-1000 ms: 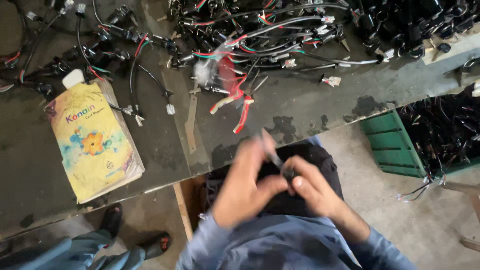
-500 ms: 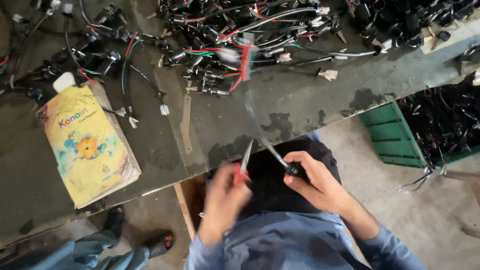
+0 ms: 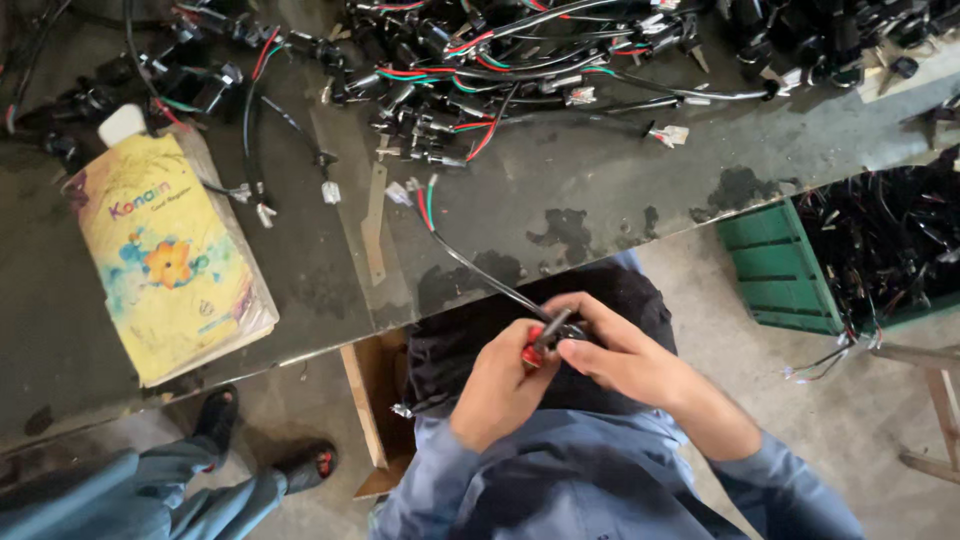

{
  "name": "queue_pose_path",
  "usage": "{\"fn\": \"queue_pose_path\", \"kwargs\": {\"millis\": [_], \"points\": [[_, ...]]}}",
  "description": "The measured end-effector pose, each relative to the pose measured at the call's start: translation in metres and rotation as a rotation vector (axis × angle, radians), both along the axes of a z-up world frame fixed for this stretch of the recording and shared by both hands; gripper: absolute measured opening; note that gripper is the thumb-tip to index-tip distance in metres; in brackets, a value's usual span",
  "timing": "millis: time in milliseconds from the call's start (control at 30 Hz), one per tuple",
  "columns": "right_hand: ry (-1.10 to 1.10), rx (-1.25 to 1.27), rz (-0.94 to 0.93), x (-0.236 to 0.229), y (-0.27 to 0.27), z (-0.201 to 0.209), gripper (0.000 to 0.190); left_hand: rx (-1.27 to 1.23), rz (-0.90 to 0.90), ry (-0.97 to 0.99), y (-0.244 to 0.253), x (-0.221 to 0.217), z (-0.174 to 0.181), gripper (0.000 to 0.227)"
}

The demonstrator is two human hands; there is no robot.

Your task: The person repeatedly strips the outer insulation from black electrical wires using red-handled wire strippers. They pick up a wire, strip a section, and place it back on the table, continuing this process with multiple wires.

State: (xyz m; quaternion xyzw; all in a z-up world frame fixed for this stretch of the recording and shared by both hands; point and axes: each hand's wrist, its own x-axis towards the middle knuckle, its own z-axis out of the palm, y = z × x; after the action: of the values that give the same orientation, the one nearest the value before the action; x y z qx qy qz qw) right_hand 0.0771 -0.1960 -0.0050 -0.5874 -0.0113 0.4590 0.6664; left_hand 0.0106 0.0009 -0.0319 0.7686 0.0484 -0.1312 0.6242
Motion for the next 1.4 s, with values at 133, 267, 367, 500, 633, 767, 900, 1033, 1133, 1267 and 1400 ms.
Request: {"fn": "queue_pose_path", "kwargs": {"millis": [133,267,367,500,633,767,900,1033,1133,1267,1400], "points": [[-0.946,-0.265,0.089,0.003,0.007,-0.016,0.044,0.339,0.031,-0.221,-0.005,-0.018,-0.016,0.025],[-0.748,-0.468,0.169,0.003,0.015,-0.021,0.031,0.49,0.131,-0.147,-0.008,-0.028,-0.026,0.02],[-0.718,-0.376,0.142,0.008,0.015,-0.014,0.031,0.442,0.121,-0.227,-0.008,-0.024,-0.029,0.023],[-0.98,-0.409,0.073,0.0,0.02,-0.007,0.033,0.335,0.1,-0.115,-0.009,-0.022,-0.031,0.024],[-1.092,-0.929,0.171,-0.019,0.031,-0.011,0.036,0.393,0.046,0.057,-0.01,-0.026,-0.03,0.026],[-1.197,-0.85,0.029,-0.022,0.03,-0.021,0.043,0.216,0.084,0.092,-0.01,-0.021,-0.028,0.027],[-1.259,-0.731,0.038,-0.02,0.029,-0.023,0.041,0.226,0.141,0.022,-0.015,-0.017,-0.027,0.029],[-0.941,-0.574,0.09,-0.004,0.027,0.005,0.028,0.142,0.083,0.206,-0.018,-0.008,-0.016,0.023],[-0.705,-0.465,0.195,-0.001,0.013,0.045,0.023,0.138,0.101,-0.377,-0.01,0.001,0.002,0.03],[-0.655,-0.294,0.278,-0.013,0.004,0.078,0.028,0.299,-0.057,-0.911,0.01,0.018,0.016,0.043],[-0.698,-0.261,0.273,-0.017,0.002,0.069,0.027,0.229,-0.119,-0.901,0.018,0.024,0.01,0.041]]}}
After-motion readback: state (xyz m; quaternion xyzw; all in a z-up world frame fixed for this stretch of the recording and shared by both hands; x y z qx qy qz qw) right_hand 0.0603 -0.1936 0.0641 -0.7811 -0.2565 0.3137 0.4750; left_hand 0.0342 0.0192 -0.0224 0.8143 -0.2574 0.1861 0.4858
